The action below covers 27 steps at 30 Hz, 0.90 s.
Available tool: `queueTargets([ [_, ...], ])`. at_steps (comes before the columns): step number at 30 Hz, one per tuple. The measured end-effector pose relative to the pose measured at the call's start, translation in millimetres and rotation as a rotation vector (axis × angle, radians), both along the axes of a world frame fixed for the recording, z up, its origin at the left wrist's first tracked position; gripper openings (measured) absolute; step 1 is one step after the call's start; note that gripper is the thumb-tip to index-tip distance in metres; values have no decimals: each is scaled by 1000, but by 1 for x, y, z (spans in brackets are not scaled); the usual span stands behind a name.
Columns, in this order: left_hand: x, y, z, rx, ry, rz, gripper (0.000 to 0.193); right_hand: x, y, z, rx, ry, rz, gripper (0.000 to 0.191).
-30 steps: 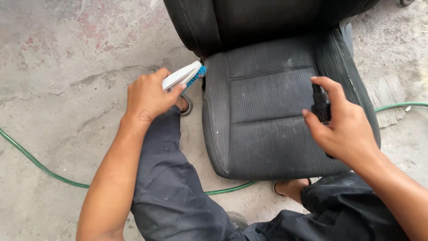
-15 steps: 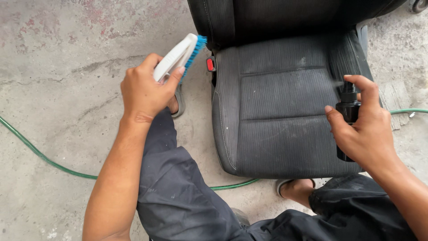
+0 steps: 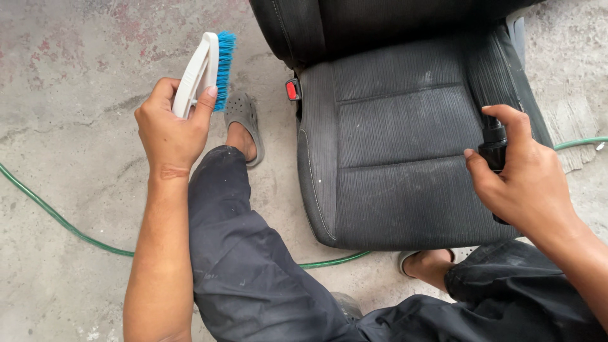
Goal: The person sits on the floor next to a detached fabric car seat, sprays cleaning solution from a spray bottle onto the seat, scrubs the fabric with a brush, and wipes the surface with a white cloth, repeating the spray, scrub, and wipe steps over different areas of the seat cushion.
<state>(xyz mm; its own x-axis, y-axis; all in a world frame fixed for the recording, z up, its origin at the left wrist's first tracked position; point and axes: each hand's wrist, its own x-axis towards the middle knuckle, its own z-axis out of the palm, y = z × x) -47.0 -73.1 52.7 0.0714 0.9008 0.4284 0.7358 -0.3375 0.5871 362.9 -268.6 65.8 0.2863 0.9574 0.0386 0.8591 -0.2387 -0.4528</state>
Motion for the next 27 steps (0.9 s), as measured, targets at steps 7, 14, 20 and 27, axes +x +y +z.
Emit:
queueTargets([
  [7, -2, -1, -2, -35, 8, 13, 36, 0, -14, 4, 4, 63, -38, 56],
  [14, -7, 2, -5, 0, 80, 32, 38, -8, -13, 13, -50, 78, -55, 60],
  [20, -12, 3, -9, -33, 115, 60, 38, -12, -16, 22, -97, 96, -36, 60],
  [27, -10, 9, -11, -41, 106, 72, 38, -16, -22, 20, -52, 125, 27, 55],
])
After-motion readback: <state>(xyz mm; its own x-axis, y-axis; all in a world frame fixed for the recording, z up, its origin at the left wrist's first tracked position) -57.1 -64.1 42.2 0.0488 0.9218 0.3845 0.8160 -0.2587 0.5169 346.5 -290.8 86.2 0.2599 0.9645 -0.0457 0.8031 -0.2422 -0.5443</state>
